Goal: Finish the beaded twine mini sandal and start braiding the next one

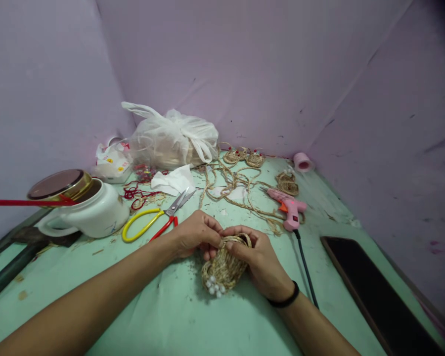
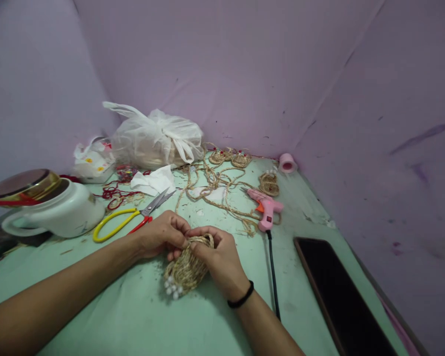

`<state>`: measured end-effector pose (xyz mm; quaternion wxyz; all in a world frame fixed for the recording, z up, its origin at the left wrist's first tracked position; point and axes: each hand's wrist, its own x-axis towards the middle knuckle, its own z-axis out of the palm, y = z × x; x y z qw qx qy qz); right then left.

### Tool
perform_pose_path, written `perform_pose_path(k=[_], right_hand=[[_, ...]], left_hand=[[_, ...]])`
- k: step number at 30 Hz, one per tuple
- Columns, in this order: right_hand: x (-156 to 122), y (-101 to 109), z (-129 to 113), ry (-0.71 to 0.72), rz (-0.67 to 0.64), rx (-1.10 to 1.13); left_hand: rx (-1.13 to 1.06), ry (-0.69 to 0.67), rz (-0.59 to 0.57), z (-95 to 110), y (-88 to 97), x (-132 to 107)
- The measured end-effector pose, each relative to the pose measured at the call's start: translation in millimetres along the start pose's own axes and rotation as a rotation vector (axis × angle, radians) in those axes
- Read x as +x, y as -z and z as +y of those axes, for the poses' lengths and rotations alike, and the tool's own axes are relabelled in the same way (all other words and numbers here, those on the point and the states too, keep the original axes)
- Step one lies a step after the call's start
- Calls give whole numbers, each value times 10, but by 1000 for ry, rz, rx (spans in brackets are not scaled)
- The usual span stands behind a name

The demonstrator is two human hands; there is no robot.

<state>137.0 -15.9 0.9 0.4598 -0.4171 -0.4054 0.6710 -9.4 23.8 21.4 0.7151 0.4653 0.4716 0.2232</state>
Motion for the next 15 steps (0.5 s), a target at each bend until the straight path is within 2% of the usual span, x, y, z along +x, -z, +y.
perform_pose_path(k=[6,15], right_hand=[[-16,19,-12,5,-49,6],[-50,-64,-81,44,118,-196]], left_hand=[[-34,23,-76,-24,39,13],[-41,-9,-81,17,32,-52]])
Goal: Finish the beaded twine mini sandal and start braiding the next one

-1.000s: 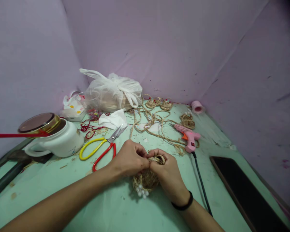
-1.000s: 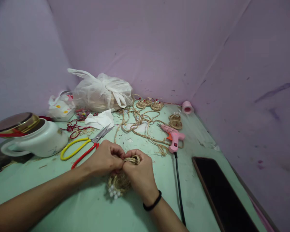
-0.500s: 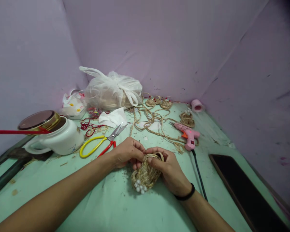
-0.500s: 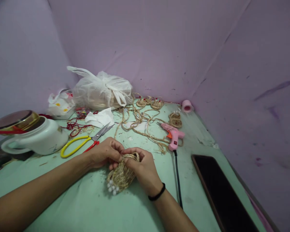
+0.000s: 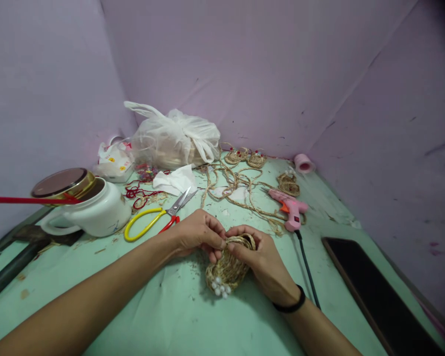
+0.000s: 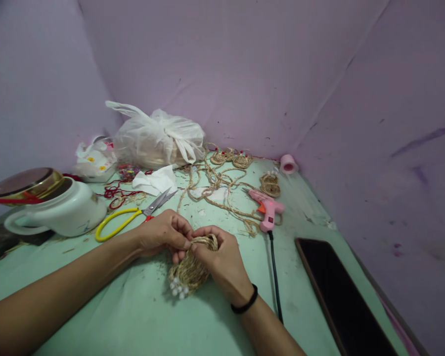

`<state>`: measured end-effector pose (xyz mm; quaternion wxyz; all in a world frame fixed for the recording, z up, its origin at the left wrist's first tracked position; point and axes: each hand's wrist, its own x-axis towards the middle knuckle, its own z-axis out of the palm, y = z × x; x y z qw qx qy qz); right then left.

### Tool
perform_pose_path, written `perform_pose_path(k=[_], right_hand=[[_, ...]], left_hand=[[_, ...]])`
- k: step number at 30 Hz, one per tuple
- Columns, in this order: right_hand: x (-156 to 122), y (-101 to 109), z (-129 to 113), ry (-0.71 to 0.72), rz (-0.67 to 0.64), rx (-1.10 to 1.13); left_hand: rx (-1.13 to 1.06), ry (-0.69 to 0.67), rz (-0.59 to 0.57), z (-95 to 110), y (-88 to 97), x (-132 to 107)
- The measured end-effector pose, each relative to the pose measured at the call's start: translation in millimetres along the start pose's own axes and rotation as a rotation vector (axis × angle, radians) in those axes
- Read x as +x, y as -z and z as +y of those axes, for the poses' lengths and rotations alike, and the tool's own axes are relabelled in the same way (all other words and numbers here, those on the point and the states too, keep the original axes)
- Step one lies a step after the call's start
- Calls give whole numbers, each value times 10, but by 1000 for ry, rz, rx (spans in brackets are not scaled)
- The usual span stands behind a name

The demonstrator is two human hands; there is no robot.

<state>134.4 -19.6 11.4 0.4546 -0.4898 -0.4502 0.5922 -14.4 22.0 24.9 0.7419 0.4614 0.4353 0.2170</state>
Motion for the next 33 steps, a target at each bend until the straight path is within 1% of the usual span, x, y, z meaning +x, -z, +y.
perform_pose_path(k=[5,9,12,14,18,21,23,24,25,27,29,31,33], right_hand=[[-25,-125,-71,-29,139,-95],[-32,-185,-52,16,226,-126],[-44,-192,-55,44,279,-130],[-52,-178,-73,44,269,-129],[-51,-121,-92,59,178,-116],[-40,-66,-69,70,145,-98],[-28,-10,-48,97,105,-101],[-20,28,-41,132,94,-104],[-10,70,-37,178,99,-97],[12,159,-41,277,155,-55],[25,231,-63,339,206,14],[17,264,-102,346,198,64],[-17,257,-152,317,156,96]], left_hand=[[34,-49,38,-31,-55,0],[81,-81,41,-58,-106,2],[121,-105,43,-47,-102,-3],[147,-112,43,-29,-78,-10],[227,-117,54,4,-41,-29],[337,-120,116,18,-57,-44],[359,-136,151,29,-71,-51],[350,-144,159,37,-73,-54],[334,-146,164,47,-70,-55],[307,-130,175,69,-53,-57],[296,-114,201,94,-30,-58],[290,-100,221,119,-14,-60],[290,-94,237,140,-12,-63]])
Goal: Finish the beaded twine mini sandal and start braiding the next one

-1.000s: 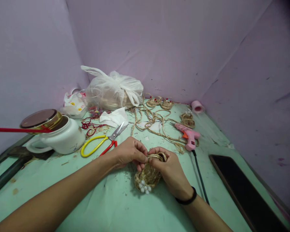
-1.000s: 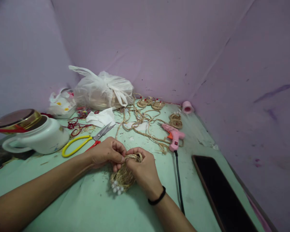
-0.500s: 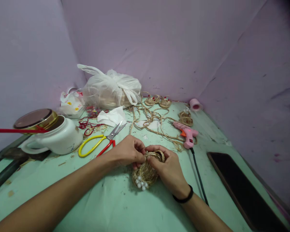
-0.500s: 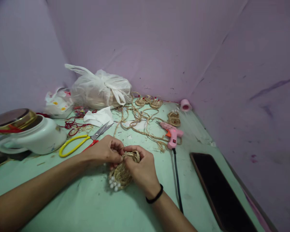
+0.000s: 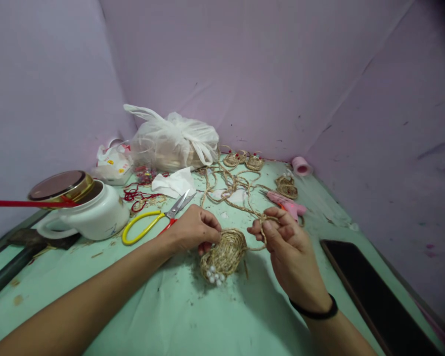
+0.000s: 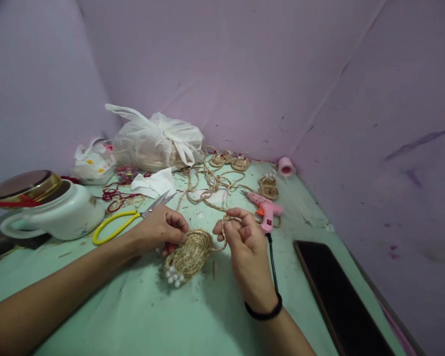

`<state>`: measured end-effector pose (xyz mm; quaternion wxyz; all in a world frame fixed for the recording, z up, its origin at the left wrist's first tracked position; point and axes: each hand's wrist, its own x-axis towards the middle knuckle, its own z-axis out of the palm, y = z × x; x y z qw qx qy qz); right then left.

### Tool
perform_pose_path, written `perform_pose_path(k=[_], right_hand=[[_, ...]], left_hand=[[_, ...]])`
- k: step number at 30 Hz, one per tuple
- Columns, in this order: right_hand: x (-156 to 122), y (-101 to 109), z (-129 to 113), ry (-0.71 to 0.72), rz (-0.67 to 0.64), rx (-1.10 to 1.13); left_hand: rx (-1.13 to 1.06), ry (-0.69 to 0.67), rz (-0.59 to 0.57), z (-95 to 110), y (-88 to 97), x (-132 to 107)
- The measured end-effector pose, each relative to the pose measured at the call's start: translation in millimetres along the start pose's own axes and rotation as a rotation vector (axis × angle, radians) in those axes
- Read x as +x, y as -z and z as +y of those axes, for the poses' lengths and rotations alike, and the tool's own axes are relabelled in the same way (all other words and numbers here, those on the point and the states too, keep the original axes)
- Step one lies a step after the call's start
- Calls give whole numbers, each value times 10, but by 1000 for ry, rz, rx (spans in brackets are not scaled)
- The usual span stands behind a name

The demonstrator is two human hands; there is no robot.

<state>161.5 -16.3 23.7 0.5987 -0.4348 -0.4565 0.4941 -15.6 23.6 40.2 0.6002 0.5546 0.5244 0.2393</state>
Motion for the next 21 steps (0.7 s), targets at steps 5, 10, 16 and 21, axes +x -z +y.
perform_pose_path(k=[5,10,16,21], right_hand=[[-66,-52,-143,-166,-122,121],[-72,-56,-123,-226,-96,-98],[-154,-139,-69,61,-68,-513],[-206,-176,-16,354,-37,-812]], left_hand=[[39,-2,34,39,-14,-19],[40,1,32,46,-30,-41],[23,-13,-21,16,-70,-45],[-53,29,-64,12,-131,-67]])
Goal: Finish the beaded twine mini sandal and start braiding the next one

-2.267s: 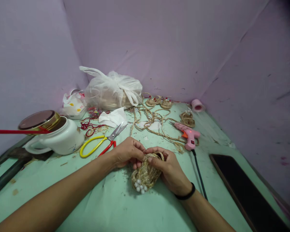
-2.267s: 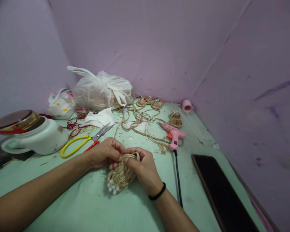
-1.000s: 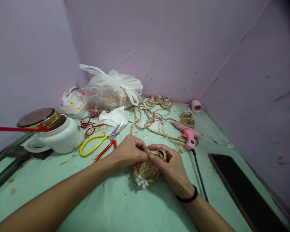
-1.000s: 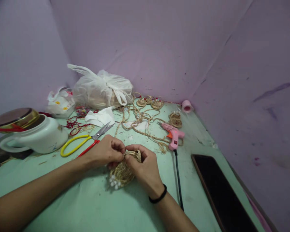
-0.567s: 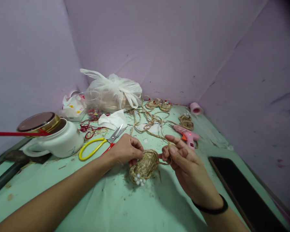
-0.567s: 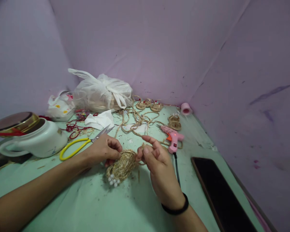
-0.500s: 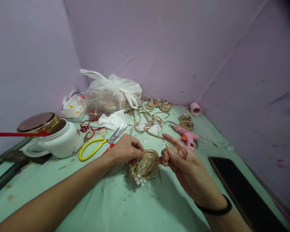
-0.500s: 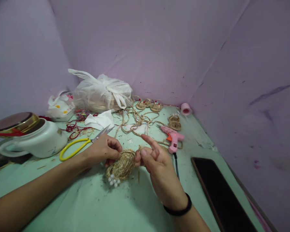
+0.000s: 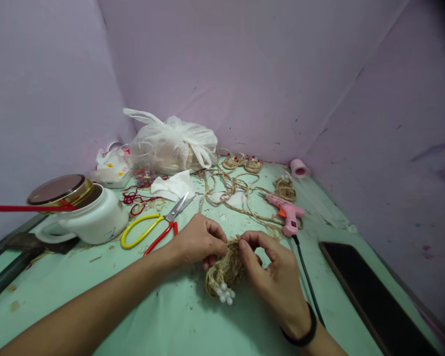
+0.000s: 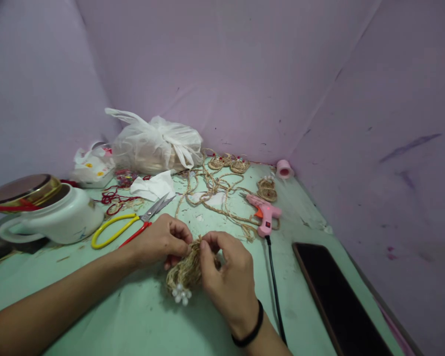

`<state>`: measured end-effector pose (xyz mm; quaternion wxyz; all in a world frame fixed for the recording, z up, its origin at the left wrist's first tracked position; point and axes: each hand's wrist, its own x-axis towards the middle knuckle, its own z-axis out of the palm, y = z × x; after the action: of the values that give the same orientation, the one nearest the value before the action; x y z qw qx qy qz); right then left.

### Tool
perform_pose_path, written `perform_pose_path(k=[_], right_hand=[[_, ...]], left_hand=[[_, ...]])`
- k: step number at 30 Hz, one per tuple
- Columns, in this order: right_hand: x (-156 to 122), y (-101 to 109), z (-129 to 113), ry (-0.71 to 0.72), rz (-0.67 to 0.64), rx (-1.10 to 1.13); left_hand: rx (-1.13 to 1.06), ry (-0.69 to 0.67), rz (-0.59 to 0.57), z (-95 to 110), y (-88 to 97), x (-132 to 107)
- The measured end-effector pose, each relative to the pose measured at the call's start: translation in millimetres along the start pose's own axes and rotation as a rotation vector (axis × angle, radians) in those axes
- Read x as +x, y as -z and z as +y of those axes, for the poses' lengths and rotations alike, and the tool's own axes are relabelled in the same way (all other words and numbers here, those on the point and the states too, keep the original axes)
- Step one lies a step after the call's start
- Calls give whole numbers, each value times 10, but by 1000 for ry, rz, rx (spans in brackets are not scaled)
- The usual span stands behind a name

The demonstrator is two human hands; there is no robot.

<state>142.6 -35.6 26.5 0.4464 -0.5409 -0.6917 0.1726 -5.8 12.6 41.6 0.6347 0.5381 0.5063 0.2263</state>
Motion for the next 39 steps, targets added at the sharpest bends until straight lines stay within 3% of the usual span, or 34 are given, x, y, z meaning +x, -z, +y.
perform_pose_path(k=[6,10,19,23,25,33,39], right_hand=[[-30,-57,71,301,82,-162],[-25,-67,103,336,52,-132],[84,-26,145,-165,-45,179],[142,14,138,-340,-367,407],[149,12,140,-413,-439,488],[122,-41,141,-525,-383,609],[92,-98,96,-446,-321,480]], left_hand=[[-107,1,14,-7,-25,1],[-102,-7,26,-21,-26,14],[74,-123,-11,-68,-27,-4],[100,-153,-1,-44,-41,-27],[106,-109,16,-32,-53,-27],[58,-90,69,-91,-54,26],[33,-133,50,-147,-74,46]])
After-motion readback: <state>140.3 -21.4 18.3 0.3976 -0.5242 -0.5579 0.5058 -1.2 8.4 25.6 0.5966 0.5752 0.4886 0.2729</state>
